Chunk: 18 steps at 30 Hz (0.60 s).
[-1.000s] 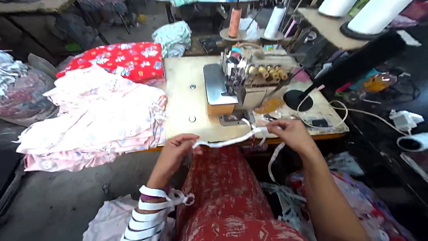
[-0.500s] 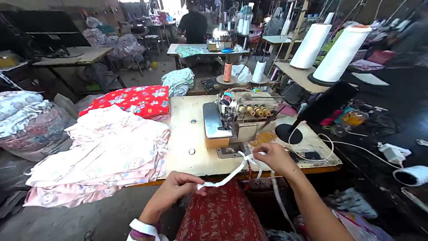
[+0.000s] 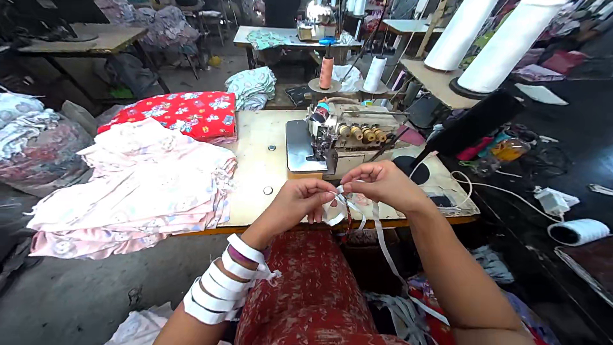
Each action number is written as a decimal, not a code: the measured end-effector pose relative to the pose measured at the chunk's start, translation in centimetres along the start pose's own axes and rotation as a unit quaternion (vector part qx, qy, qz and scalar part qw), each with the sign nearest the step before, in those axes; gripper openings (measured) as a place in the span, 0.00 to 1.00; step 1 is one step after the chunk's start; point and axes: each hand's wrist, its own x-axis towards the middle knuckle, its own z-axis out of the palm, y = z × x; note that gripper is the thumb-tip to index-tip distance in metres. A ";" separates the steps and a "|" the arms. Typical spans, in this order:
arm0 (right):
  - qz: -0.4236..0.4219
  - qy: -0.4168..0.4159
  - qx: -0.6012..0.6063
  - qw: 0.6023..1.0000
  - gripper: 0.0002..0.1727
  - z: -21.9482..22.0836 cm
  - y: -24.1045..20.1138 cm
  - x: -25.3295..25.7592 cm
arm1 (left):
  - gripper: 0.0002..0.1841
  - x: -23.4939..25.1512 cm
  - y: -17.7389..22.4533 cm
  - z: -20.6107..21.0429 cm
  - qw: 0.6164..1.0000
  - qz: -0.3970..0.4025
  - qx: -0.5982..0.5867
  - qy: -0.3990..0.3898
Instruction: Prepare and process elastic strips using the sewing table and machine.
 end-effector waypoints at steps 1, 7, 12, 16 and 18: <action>-0.006 -0.005 0.013 1.000 0.03 -0.2 0.3 0.1 | 0.06 0.4 0.0 0.2 1.000 -0.007 0.006 0.003; -0.027 -0.035 0.045 0.998 0.05 -1.4 1.4 0.8 | 0.01 2.5 0.0 1.0 0.997 -0.018 0.065 0.035; -0.025 -0.054 0.049 0.997 0.04 -2.2 2.5 1.4 | 0.01 3.7 0.0 1.1 0.994 -0.047 0.090 0.040; -0.016 -0.071 0.050 0.996 0.04 -2.7 3.1 1.8 | 0.03 4.7 -0.1 0.9 0.989 -0.067 0.125 0.030; -0.021 -0.083 0.059 0.995 0.04 -2.9 3.5 2.0 | 0.02 5.2 -0.1 0.7 0.986 -0.070 0.147 0.022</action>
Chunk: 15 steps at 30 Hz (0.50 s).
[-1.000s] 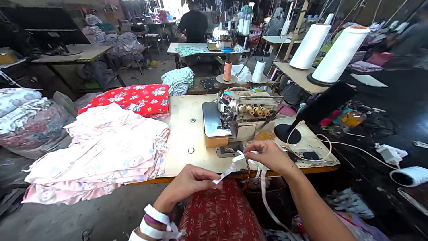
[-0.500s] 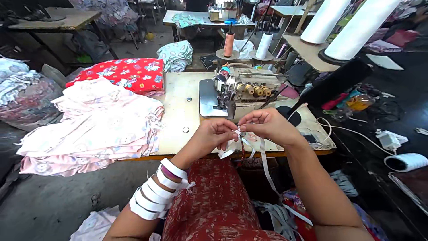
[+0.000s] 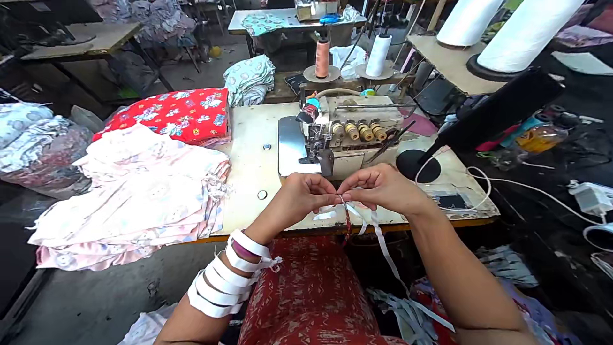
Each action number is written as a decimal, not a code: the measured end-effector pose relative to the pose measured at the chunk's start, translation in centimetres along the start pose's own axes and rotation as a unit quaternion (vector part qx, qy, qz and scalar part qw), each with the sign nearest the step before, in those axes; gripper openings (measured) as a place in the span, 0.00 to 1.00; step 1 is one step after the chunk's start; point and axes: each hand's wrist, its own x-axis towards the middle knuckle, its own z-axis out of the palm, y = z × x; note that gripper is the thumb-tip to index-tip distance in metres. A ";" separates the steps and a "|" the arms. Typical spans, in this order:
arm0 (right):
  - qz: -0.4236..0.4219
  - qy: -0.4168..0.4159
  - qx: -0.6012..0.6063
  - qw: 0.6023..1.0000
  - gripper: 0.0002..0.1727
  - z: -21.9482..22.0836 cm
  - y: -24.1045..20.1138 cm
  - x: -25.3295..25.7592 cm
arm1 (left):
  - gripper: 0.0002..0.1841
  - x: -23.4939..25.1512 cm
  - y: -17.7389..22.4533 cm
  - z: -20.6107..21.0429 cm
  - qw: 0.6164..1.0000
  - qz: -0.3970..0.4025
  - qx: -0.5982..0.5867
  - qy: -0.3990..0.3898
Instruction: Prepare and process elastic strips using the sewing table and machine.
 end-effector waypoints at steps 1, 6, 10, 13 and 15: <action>-0.002 -0.004 0.006 1.000 0.04 -0.1 0.2 0.1 | 0.02 0.2 0.0 -0.1 1.000 -0.002 0.010 -0.003; -0.015 0.014 0.018 1.000 0.04 0.1 1.3 0.6 | 0.08 0.9 -1.4 -0.3 0.999 0.032 0.003 -0.002; -0.021 0.053 0.050 0.997 0.07 0.4 1.6 0.8 | 0.09 0.6 -3.6 0.1 0.982 0.007 -0.188 -0.031; -0.015 0.087 0.022 0.996 0.10 1.0 1.9 1.0 | 0.05 0.3 -4.4 0.1 0.980 0.016 -0.198 0.008; -0.018 0.104 0.004 0.994 0.07 1.6 2.2 1.4 | 0.05 0.1 -4.7 -0.4 0.984 0.016 -0.180 0.011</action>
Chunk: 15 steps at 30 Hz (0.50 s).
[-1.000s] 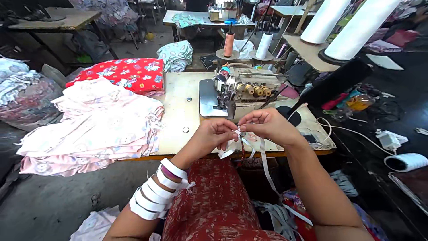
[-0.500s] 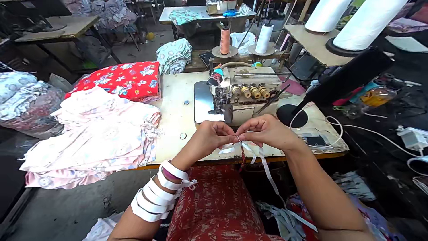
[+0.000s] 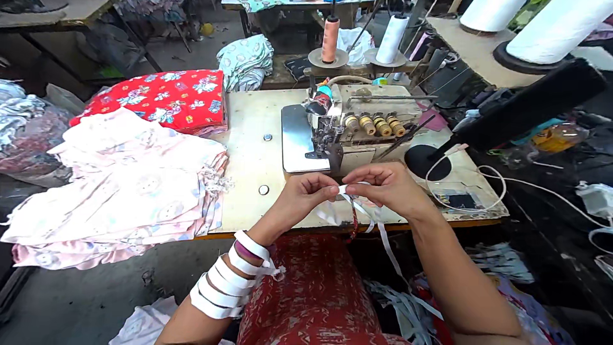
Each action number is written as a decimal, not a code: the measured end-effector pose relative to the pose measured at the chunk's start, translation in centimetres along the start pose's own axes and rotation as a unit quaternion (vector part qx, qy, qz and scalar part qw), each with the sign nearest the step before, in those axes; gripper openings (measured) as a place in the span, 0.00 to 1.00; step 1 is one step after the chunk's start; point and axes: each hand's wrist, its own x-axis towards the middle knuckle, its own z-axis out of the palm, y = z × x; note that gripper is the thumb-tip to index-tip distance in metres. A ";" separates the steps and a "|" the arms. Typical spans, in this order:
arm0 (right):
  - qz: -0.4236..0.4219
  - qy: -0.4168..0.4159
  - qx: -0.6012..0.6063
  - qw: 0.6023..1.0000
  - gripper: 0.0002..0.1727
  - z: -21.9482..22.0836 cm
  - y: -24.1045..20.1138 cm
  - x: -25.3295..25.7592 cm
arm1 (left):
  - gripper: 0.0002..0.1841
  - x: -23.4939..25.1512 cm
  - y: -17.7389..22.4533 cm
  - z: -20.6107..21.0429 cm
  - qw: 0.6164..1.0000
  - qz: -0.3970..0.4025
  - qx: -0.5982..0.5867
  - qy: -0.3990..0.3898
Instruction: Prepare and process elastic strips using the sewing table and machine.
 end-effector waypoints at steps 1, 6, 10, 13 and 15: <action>-0.001 0.009 -0.007 1.000 0.05 0.4 0.1 0.2 | 0.05 0.0 0.1 -0.3 1.000 -0.004 0.014 0.002; 0.007 0.044 -0.020 0.999 0.11 2.0 1.0 1.4 | 0.05 0.1 -0.1 -1.1 0.994 0.018 0.090 0.062; 0.024 0.064 -0.035 0.997 0.06 2.7 1.2 2.2 | 0.06 0.3 -1.2 -2.0 0.985 0.073 0.138 0.070; 0.043 0.065 -0.052 0.996 0.05 2.8 1.4 2.8 | 0.05 0.7 -1.7 -2.7 0.963 0.139 0.220 0.073; 0.052 0.072 -0.061 0.994 0.06 2.8 1.5 3.3 | 0.06 1.3 -2.0 -3.3 0.938 0.193 0.279 0.074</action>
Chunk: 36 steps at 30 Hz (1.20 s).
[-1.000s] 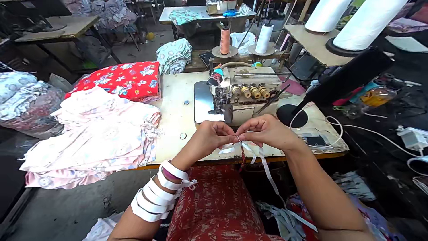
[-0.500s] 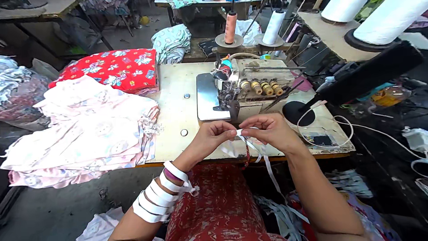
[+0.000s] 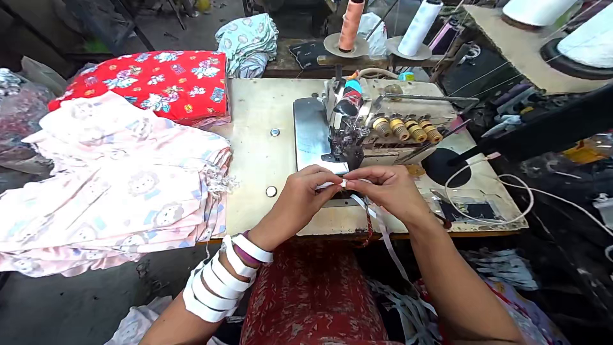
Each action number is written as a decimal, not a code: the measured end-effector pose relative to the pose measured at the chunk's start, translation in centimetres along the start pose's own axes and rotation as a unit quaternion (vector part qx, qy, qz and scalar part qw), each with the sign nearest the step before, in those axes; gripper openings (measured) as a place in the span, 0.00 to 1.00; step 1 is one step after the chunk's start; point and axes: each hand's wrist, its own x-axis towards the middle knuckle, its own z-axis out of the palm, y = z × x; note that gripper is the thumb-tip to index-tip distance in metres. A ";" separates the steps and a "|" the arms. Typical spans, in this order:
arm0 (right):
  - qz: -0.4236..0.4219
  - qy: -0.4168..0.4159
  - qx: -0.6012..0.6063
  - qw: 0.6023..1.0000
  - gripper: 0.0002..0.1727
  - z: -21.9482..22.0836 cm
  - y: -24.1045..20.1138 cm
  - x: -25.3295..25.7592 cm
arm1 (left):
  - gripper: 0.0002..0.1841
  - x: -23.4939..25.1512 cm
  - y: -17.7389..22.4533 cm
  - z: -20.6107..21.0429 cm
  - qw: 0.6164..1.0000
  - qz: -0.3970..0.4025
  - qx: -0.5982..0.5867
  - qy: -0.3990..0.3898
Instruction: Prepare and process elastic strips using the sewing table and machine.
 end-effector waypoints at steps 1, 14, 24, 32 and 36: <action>-0.001 0.005 -0.009 1.000 0.06 0.1 0.0 0.3 | 0.06 0.4 -0.3 -0.2 0.999 0.031 0.036 -0.001; -0.187 0.052 -0.262 0.945 0.14 -0.2 4.2 2.0 | 0.06 3.9 -3.7 -0.4 0.976 0.109 0.168 -0.091; -0.237 0.060 -0.285 0.927 0.14 -0.4 5.3 2.6 | 0.04 4.2 -4.1 0.2 0.981 0.088 0.163 -0.050; -0.216 0.104 -0.320 0.916 0.16 0.8 4.9 3.3 | 0.05 5.2 -4.2 -0.3 0.980 0.069 0.179 -0.050; -0.213 0.140 -0.306 0.917 0.16 1.6 5.5 2.8 | 0.10 4.9 -3.6 -0.5 0.973 0.064 0.206 -0.078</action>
